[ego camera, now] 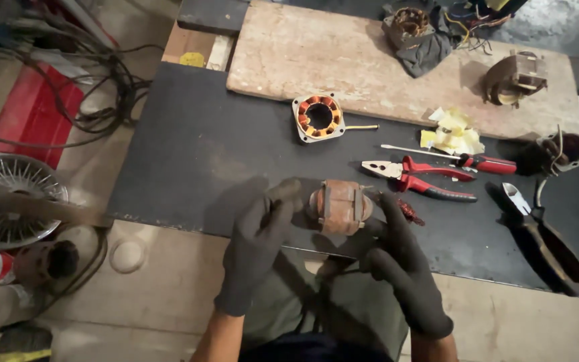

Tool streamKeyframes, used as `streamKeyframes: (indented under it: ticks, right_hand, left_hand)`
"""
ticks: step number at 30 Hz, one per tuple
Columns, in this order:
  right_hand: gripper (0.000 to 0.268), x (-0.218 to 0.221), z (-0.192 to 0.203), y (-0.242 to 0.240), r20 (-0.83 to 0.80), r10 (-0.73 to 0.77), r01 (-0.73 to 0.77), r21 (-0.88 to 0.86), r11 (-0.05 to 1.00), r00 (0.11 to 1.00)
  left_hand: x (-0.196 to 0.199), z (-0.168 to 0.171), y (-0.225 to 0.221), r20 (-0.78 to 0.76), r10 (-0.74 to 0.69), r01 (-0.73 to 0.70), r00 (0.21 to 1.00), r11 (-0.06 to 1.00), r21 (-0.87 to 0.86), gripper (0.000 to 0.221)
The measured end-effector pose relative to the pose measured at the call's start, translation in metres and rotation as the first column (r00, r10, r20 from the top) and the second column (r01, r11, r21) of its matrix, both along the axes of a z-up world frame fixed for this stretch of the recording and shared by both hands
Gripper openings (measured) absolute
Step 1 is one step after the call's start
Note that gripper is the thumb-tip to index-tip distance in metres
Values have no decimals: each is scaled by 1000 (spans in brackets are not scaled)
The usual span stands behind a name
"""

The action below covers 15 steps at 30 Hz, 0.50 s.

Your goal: Inspect and repair motor components including the stator and copper windings on a workbench

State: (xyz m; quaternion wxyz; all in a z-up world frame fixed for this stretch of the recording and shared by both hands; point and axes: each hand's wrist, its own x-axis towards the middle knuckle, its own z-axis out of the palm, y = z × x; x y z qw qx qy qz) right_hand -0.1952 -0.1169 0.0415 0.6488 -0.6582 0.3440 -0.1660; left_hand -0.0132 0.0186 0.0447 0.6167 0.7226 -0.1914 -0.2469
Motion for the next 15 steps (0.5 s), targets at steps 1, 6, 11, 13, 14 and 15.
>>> streamKeyframes:
  ticks: [1,6,11,13,14,15]
  right_hand:
    - [85,2,2,-1,69,51,-54,44,998,996]
    - [85,5,-7,-7,122,73,-89,138,986,990]
    - [86,9,3,-7,129,182,-196,106,975,975]
    - [80,7,-5,-8,11,82,-82,23,996,997]
    - [74,4,-8,-7,-104,-32,24,-69,997,994]
    - [74,1,0,-6,-107,-31,23,-67,997,994]
  left_hand:
    - [-1,6,3,-41,-29,30,999,999,34,32]
    - [-3,18,3,-73,-89,94,993,993,73,42]
    - [-10,21,-4,-188,-218,244,958,961,130,29]
    - [-9,14,-3,-172,-186,225,967,943,246,18]
    - [-10,10,-1,-158,-157,206,975,910,361,39]
    - [-12,-1,0,-161,-156,206,974,909,361,39]
